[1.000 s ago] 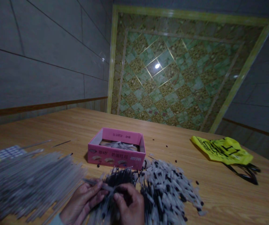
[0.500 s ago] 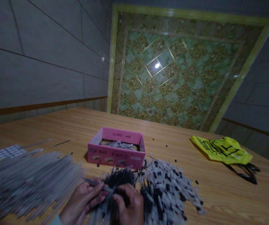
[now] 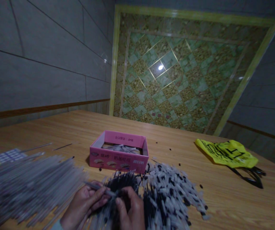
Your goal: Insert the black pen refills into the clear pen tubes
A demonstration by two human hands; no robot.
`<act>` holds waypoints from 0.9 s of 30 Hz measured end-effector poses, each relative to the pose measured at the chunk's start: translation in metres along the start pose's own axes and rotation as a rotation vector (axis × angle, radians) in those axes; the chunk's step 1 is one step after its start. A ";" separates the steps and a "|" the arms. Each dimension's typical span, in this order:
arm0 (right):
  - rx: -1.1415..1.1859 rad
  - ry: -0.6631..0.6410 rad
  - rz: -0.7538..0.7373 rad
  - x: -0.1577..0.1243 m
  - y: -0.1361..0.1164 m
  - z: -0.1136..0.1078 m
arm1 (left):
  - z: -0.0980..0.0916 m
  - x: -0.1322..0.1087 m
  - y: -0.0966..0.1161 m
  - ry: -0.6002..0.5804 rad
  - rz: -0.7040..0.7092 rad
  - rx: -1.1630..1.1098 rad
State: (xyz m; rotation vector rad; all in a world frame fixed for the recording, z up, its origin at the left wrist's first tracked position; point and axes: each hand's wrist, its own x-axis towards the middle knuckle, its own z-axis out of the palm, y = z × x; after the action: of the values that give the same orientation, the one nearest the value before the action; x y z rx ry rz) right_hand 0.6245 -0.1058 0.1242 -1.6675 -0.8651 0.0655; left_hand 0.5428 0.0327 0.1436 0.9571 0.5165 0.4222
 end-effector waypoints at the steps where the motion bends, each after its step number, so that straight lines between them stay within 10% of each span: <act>1: -0.037 -0.020 -0.007 0.000 0.001 -0.001 | 0.001 0.000 0.000 0.001 -0.001 -0.001; 27: -0.378 -0.033 -0.199 -0.001 -0.008 -0.005 | 0.003 -0.005 0.001 -0.016 -0.030 0.034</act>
State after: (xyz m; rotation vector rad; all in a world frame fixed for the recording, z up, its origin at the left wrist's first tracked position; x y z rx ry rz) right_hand 0.6220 -0.1106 0.1325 -1.9222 -1.1154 -0.2210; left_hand 0.5406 0.0288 0.1464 0.9838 0.5250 0.3793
